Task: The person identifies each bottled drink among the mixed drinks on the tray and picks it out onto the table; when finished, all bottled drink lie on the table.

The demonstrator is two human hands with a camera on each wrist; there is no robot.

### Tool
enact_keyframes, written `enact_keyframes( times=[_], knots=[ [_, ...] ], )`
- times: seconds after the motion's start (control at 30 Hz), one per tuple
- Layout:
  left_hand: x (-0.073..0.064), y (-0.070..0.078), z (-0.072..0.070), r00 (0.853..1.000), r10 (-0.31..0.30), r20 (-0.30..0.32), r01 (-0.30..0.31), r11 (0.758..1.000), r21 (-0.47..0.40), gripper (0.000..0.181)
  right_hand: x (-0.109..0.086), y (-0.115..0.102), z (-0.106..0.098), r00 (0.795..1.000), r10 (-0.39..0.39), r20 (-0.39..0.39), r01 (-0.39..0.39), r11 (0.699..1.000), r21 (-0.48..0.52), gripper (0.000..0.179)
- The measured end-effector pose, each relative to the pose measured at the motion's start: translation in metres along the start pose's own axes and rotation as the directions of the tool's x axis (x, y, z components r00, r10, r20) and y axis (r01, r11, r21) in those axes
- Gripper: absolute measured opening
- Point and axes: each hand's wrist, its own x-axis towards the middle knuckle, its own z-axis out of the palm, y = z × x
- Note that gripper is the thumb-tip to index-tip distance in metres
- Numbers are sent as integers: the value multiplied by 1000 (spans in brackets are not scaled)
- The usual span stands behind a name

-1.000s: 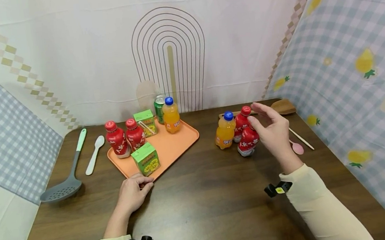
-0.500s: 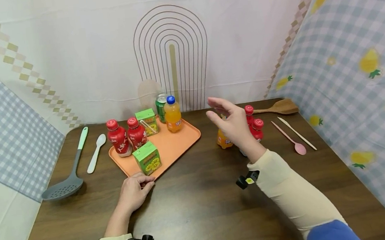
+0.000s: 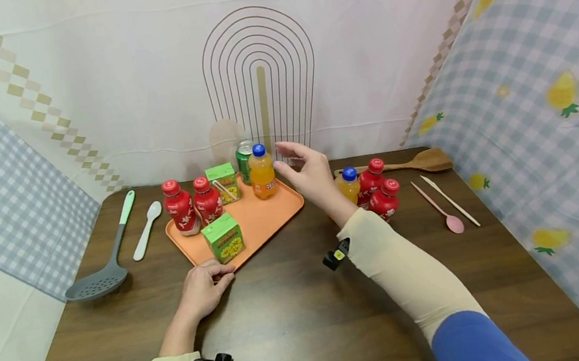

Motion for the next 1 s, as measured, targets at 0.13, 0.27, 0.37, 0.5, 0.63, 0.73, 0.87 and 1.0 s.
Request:
enact_keyframes(
  times=[0.13, 0.27, 0.37, 0.5, 0.63, 0.73, 0.87, 1.0],
  knots=[
    [0, -1, -1, 1000, 3, -5, -3, 1000, 1, 10, 16, 9, 16, 999, 32, 22, -30, 996, -86, 37],
    [1, -2, 0, 1000, 3, 0, -3, 1000, 11, 11, 31, 23, 29, 996, 83, 42, -74, 982, -172, 41],
    [1, -2, 1, 1000, 4, 3, -5, 1000, 12, 11, 39, 34, 36, 988, 141, 66, -123, 967, -224, 46],
    [1, -2, 2, 1000, 1, -2, -1, 1000, 4, 11, 44, 47, 43, 976, 197, 89, -167, 949, -267, 50],
    [0, -2, 1, 1000, -18, -2, 18, 1000, 4, 10, 48, 54, 50, 974, 201, 104, -167, 949, -267, 51],
    [0, -2, 1, 999, -33, 7, 33, 999, 1, 11, 50, 57, 55, 973, 198, 115, -164, 953, -256, 51],
    [0, -2, 1, 999, -34, 11, 34, 999, 0, 11, 51, 56, 61, 970, 218, 109, -184, 949, -257, 47],
    [-1, 0, 0, 1000, -25, 6, 25, 1000, 4, 10, 51, 56, 66, 968, 234, 87, -203, 941, -271, 40]
  ],
)
